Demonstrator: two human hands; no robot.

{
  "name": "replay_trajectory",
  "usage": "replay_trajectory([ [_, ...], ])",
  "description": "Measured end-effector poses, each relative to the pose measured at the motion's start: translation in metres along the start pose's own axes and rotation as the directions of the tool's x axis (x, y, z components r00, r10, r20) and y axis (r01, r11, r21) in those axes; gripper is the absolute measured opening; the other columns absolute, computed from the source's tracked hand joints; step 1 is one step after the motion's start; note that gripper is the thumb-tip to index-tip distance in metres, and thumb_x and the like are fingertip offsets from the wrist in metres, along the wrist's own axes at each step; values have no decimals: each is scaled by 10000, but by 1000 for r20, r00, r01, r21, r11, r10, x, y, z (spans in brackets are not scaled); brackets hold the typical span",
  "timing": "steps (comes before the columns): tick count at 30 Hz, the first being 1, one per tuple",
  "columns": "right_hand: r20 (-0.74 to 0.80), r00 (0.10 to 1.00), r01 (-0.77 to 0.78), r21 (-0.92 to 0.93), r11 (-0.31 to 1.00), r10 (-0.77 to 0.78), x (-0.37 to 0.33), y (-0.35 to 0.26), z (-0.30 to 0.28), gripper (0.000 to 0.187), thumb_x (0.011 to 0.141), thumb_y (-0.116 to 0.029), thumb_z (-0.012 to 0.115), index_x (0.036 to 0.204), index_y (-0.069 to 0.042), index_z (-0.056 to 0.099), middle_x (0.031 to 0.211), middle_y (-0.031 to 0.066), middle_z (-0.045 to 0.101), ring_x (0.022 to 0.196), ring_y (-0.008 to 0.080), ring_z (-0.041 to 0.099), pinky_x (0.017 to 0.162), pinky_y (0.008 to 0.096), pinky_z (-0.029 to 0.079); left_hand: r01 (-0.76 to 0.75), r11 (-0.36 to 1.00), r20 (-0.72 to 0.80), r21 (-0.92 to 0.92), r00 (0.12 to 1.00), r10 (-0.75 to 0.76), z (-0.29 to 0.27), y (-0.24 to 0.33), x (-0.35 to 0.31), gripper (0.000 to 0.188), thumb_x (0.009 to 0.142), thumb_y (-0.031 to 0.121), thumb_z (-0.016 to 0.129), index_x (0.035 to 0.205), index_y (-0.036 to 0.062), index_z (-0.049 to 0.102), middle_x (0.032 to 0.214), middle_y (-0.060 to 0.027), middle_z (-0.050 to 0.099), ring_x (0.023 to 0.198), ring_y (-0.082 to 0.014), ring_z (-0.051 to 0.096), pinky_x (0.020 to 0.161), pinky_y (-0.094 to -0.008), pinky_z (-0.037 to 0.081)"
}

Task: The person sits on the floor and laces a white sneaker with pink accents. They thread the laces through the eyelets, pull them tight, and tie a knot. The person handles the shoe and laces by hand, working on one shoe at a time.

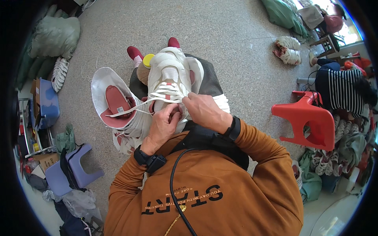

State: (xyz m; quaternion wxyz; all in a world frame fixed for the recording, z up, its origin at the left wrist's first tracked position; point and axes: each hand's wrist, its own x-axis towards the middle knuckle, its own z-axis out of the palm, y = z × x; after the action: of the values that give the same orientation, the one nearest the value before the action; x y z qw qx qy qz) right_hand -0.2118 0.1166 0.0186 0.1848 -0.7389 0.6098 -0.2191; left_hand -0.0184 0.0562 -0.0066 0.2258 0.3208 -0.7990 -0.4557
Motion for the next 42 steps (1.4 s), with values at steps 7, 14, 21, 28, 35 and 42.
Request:
replay_trajectory([
  [7, -50, 998, -32, 111, 993, 38, 1, 2, 9, 100, 868, -102, 620, 867, -20, 563, 806, 177, 604, 742, 408, 631, 643, 486, 513, 93, 986, 25, -142, 996, -91, -2, -2, 3, 136, 928, 52, 596, 1040, 2, 656, 859, -210, 680, 803, -401, 669, 692, -441, 513],
  [14, -118, 991, -34, 201, 979, 58, -3, 9, 26, 64, 870, -53, 632, 873, -13, 583, 799, 175, 610, 731, 400, 635, 629, 453, 509, -10, 998, -70, -61, 998, 6, 3, 2, 7, 121, 939, 51, 598, 1016, -6, 673, 851, -200, 690, 777, -368, 686, 690, -407, 524],
  [21, -132, 991, 9, 203, 979, 18, -4, 9, 16, 111, 914, -102, 605, 919, -19, 531, 803, 177, 589, 751, 417, 621, 640, 478, 502, 97, 985, -1, -144, 995, -98, 2, -6, 8, 132, 934, 80, 616, 994, -7, 694, 880, -198, 698, 812, -387, 674, 708, -422, 523],
  [28, -86, 996, 29, 243, 970, -8, -3, 1, 14, 168, 888, -91, 672, 973, -25, 543, 888, 162, 601, 793, 381, 633, 671, 440, 514, 97, 990, 42, -97, 995, -94, 0, -11, 10, 148, 937, 107, 613, 972, -14, 691, 885, -214, 691, 829, -400, 666, 720, -453, 513],
  [35, -27, 999, -41, 145, 989, 45, 5, 0, 19, 304, 851, -112, 732, 1022, -33, 494, 949, 156, 561, 889, 380, 617, 733, 433, 507, 7, 914, 83, 406, 996, -44, -38, -1, -9, 105, 938, 114, 604, 921, 33, 668, 860, -169, 687, 802, -397, 660, 690, -474, 511],
  [42, -184, 982, 71, 218, 973, -30, 18, -12, 13, 248, 822, -65, 728, 1028, -35, 593, 986, 132, 565, 896, 345, 585, 784, 422, 504, 85, 959, -76, 268, 995, -67, -58, 9, -31, 86, 913, 147, 675, 925, 63, 662, 843, -126, 655, 757, -358, 665, 647, -440, 511],
])
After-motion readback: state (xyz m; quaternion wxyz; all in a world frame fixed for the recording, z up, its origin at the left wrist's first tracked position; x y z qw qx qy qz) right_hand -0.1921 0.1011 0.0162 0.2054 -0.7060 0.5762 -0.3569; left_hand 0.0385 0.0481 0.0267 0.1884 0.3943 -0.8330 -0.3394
